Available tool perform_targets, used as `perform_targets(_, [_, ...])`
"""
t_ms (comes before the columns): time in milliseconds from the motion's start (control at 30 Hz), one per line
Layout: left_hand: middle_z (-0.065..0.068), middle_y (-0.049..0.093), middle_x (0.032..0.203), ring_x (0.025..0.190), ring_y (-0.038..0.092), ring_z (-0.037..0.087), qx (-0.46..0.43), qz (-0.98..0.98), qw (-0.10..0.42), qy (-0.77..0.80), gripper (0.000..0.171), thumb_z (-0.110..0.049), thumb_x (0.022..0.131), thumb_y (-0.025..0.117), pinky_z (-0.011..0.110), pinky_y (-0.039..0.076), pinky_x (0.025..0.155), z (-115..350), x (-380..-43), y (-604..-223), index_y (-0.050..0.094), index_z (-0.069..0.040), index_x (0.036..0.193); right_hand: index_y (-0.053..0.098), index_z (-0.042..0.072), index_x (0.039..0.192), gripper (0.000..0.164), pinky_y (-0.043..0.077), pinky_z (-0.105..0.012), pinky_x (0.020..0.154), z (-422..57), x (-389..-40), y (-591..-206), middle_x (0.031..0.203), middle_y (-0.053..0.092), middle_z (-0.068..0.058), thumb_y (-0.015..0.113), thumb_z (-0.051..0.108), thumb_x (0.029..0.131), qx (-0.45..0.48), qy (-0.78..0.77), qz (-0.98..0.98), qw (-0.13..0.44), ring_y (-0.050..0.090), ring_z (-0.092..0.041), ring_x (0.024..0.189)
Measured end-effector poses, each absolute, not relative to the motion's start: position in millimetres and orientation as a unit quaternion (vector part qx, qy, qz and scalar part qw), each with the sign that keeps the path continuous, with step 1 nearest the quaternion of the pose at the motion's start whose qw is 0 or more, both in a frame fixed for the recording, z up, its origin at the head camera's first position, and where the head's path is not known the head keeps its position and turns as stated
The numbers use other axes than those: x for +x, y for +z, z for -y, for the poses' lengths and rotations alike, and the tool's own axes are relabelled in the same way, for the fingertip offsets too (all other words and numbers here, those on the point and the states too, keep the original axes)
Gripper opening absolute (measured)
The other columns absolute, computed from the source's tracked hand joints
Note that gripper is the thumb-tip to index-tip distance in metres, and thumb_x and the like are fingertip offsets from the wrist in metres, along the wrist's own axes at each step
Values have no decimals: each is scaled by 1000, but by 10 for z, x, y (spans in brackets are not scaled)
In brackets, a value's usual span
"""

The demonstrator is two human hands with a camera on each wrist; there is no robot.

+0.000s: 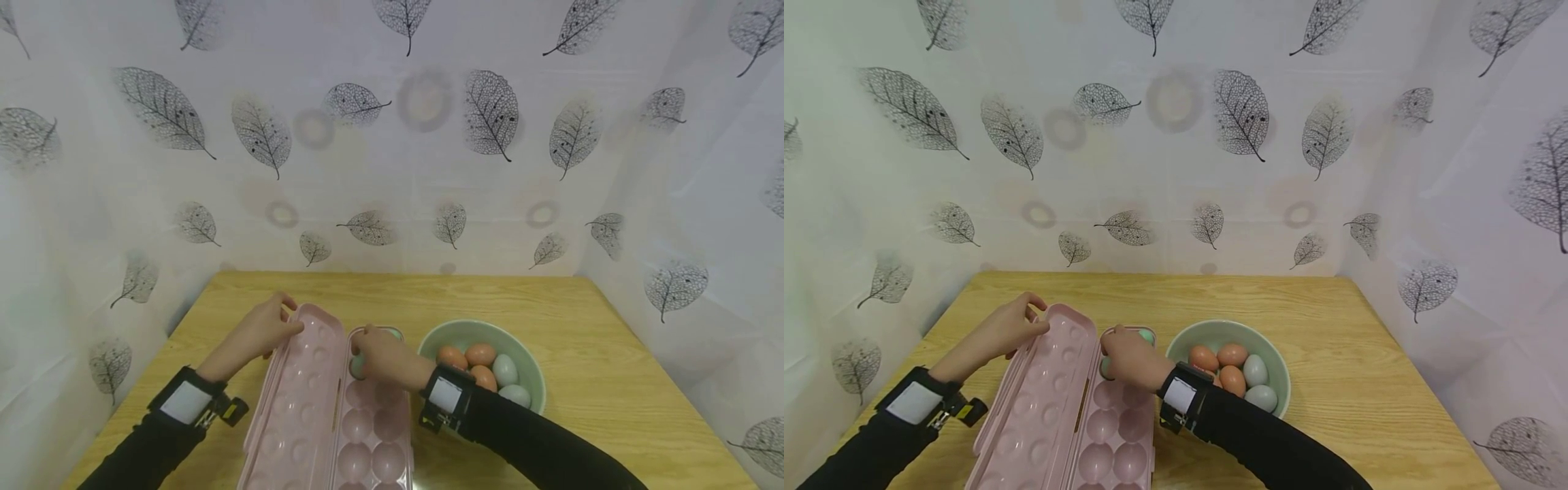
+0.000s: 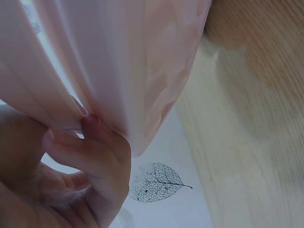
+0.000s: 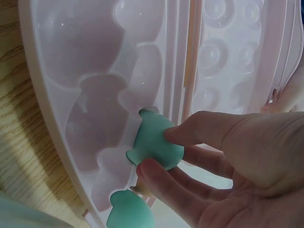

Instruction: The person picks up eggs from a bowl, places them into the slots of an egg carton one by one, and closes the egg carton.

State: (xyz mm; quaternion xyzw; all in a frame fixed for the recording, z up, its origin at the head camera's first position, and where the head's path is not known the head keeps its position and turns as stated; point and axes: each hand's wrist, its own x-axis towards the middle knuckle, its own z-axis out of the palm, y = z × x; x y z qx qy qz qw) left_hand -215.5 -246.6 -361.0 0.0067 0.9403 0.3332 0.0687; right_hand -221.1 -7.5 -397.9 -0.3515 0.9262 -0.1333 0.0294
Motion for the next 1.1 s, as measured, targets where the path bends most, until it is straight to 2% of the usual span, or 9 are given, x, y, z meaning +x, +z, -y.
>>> perform_targets(367, [26,62,114,48,49,14,5,-940,71,333,55,-22,93,62,24,43,43,2466,-2161,-3609,43,4,137,71,8,104,28,55,-28,82,72,-2211,-3978,106,69,-6,79,11,78,-346,-132,-928,38,63,-19,102])
perform_targets(667, [27,62,115,49,50,15,5,-941,72,331,55,-22,93,62,24,44,43,2477,-2168,-3635,44,5,137,72,8,99,25,54,-29,78,70,-2197,-3959,102,70,-6,79,11,75,-352,-135,-926,27,64,-20,98])
perform_targets(800, [26,62,114,50,51,15,4,-941,74,331,54,-23,93,63,24,44,44,2477,-2170,-3641,44,4,136,72,10,99,24,52,-27,69,78,-2212,-3936,99,68,-5,78,12,75,-345,-132,-929,35,62,-17,93])
perform_targets(967, [27,62,115,50,50,14,3,-940,75,334,54,-22,93,62,24,43,44,2477,-2169,-3631,43,4,137,71,9,103,29,44,-24,61,79,-2236,-3859,95,60,-3,78,11,75,-332,-149,-929,60,53,-13,80])
perform_targets(1100, [27,62,115,50,50,14,1,-940,77,333,55,-23,93,62,24,43,44,2477,-2170,-3624,43,4,137,70,7,110,33,44,-22,64,70,-2228,-3750,104,63,-5,76,9,78,-331,-164,-926,78,51,-13,82])
